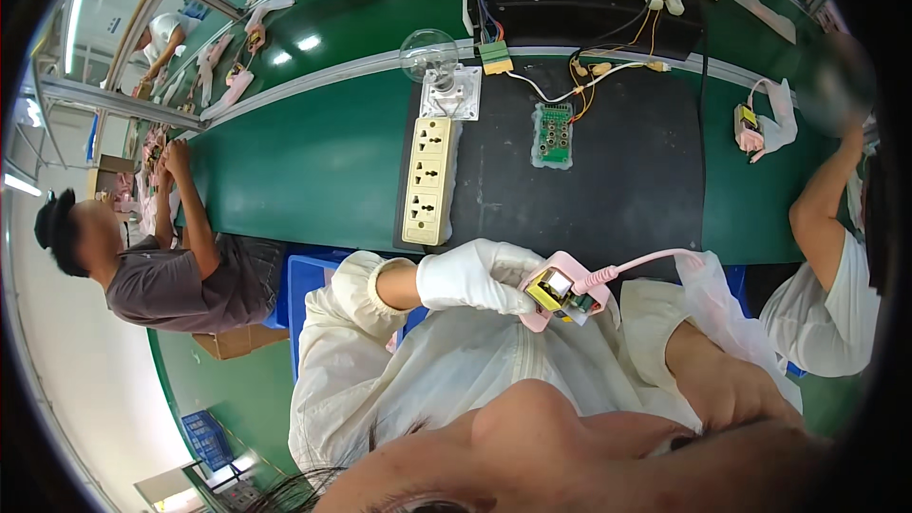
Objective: Assembling and testing electronic components on a circuit board at a production line.
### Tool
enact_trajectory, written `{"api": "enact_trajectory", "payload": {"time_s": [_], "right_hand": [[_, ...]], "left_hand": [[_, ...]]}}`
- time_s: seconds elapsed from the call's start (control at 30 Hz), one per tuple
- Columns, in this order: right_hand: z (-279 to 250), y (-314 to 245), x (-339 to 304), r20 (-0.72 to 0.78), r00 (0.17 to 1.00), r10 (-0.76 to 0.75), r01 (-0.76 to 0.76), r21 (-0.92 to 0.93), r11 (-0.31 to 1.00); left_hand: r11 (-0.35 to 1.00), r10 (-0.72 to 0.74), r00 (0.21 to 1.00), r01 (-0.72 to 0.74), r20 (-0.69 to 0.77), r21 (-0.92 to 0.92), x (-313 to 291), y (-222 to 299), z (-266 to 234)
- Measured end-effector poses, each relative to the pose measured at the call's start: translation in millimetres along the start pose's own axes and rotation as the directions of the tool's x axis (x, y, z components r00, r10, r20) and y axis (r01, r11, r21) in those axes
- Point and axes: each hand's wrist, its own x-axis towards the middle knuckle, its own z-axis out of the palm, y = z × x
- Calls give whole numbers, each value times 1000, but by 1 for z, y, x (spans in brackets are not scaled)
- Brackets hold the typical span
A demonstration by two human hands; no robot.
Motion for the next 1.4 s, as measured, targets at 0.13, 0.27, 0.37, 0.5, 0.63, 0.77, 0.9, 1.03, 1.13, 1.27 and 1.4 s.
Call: {"api": "enact_trajectory", "payload": {"time_s": [0.13, 0.27, 0.37, 0.5, 0.63, 0.77, 0.9, 1.03, 1.13, 1.27, 1.4], "right_hand": [[13, 41, 2, 72, 996, -46, 16, 363, 932], [2, 13, -69, 34, 897, 440, -424, 344, 838], [-4, 5, -120, -22, 662, 749, -702, 332, 630], [-33, 41, -86, -88, 387, 918, -857, -402, 323], [-41, 62, -87, -346, 223, 911, -881, -471, 37], [-56, 79, -66, -417, 131, 899, -790, -592, -160], [-75, 83, -55, -488, 0, 873, -981, -170, -94], [-103, 87, -65, -600, 123, 790, -981, 46, 188], [-120, 90, -78, -713, 114, 692, -975, 54, 216], [-142, 99, -118, -736, 292, 611, -953, -277, 122], [-134, 106, -120, -757, 347, 553, -926, -371, 73]], "left_hand": [[999, 0, 1000, 1, -21, 52, -5, -8, -8], [999, 50, 992, -48, -114, 25, -15, -4, -19], [977, 57, 944, 14, -324, 213, -36, 12, -37], [897, 435, 658, -253, -615, 364, -56, 7, -78], [894, 444, 590, -341, -675, 290, -69, 22, -123], [895, 445, 530, -282, -722, 344, -69, 21, -155], [888, 455, 558, -341, -694, 309, -70, 19, -164], [892, 416, 645, -151, -641, 426, -76, 30, -173], [832, 477, 637, -105, -606, 545, -72, 37, -187], [822, 457, 754, -155, -472, 549, -67, 56, -183], [835, 473, 746, -210, -469, 508, -67, 62, -178]]}}
